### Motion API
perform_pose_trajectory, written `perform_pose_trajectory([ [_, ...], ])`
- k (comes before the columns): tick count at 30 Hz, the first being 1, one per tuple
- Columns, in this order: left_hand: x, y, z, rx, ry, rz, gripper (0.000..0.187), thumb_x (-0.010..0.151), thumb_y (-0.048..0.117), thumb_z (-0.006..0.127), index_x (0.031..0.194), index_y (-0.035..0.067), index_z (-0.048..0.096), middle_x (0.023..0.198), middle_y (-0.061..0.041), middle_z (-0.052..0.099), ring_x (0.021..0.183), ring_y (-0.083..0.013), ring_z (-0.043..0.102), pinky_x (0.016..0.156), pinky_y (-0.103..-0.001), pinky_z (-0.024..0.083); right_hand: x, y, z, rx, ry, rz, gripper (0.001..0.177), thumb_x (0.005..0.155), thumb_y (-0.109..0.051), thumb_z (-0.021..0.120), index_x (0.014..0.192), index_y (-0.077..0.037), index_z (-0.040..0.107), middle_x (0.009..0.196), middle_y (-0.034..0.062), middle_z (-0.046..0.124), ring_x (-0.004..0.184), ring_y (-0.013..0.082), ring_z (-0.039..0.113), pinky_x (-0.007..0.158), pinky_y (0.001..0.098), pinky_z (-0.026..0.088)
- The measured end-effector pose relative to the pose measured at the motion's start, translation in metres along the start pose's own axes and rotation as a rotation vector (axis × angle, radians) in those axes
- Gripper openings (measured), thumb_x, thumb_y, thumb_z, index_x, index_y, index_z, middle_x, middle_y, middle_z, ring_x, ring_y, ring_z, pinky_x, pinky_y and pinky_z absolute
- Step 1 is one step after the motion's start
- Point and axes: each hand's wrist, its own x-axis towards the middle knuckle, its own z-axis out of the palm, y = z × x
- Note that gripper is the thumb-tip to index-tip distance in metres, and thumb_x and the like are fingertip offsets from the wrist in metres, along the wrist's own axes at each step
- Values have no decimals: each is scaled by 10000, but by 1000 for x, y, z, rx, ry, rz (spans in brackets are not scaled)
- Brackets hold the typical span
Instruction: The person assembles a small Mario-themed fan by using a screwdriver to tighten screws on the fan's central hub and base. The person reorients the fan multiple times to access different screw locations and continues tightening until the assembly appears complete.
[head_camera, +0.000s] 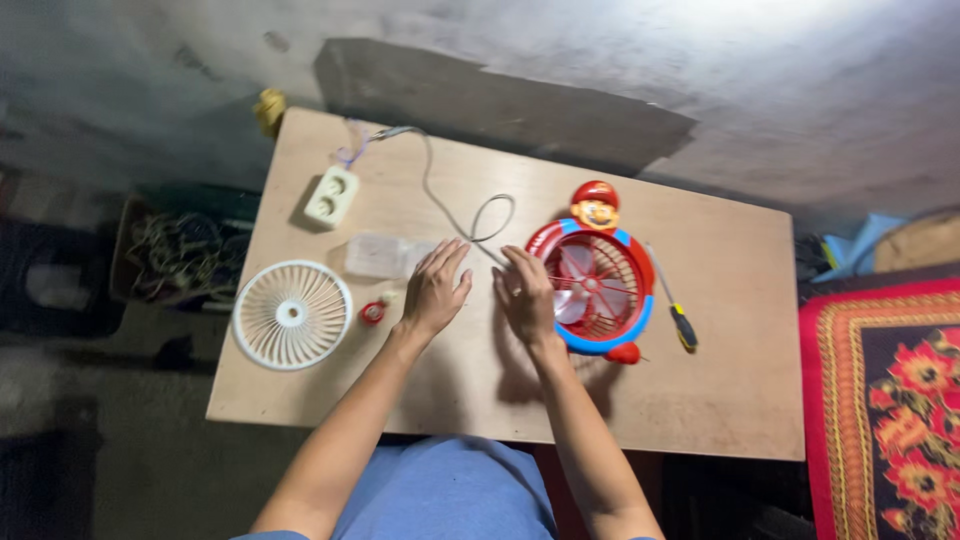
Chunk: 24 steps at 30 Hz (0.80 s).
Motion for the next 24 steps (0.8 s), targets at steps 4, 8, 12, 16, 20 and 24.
perform_pose_trajectory([
  [4, 33, 28, 59, -127, -114, 19, 521, 911, 227, 681, 1361, -20, 597, 1415, -233, 597, 1327, -372, 554, 1105, -454, 436, 3, 72, -72, -104, 82, 67, 355, 929, -117, 755, 1246, 12, 659, 1211, 198, 705, 1153, 361, 675, 1003, 436, 547],
  [8, 71, 27, 135, -103, -123, 2, 647, 905, 320, 704, 1402, -57, 532, 1398, -275, 599, 1301, -394, 578, 1098, -448, 457, 4, 177, -118, -260, 78, 201, 422, 924, -228, 764, 1248, 24, 669, 1194, 223, 705, 1133, 407, 655, 995, 477, 524],
  [12, 103, 6, 192, 6, -291, -331, 853, 860, 447, 733, 1489, -48, 437, 1341, -292, 614, 1235, -401, 620, 1043, -446, 499, -2, 269, -135, -319, 4, 160, 665, 890, -356, 805, 1299, 124, 596, 1244, 327, 632, 1129, 486, 617, 959, 517, 498],
  [16, 119, -15, 217, 42, -410, -490, 817, 812, 509, 792, 1362, -42, 547, 1207, -271, 675, 1134, -379, 669, 970, -439, 533, -7, 303, -137, -62, -256, 448, 681, 894, -372, 805, 1344, 82, 569, 1153, 295, 673, 1059, 393, 675, 914, 454, 534],
  [20, 118, -18, 222, -46, -439, -535, 536, 807, 446, 804, 1160, 44, 760, 1067, -200, 765, 1007, -317, 748, 908, -422, 576, -11, 295, -148, 133, -336, 551, 448, 904, -310, 741, 1247, -23, 716, 1057, 159, 788, 938, 230, 747, 856, 360, 572],
  [24, 122, 0, 199, -149, -386, -530, 537, 754, 410, 846, 1174, 86, 761, 1026, -155, 785, 928, -263, 768, 857, -387, 592, 3, 278, -166, 240, -281, 514, 435, 877, -258, 781, 1237, -20, 723, 1055, 116, 795, 917, 155, 736, 844, 326, 578],
])
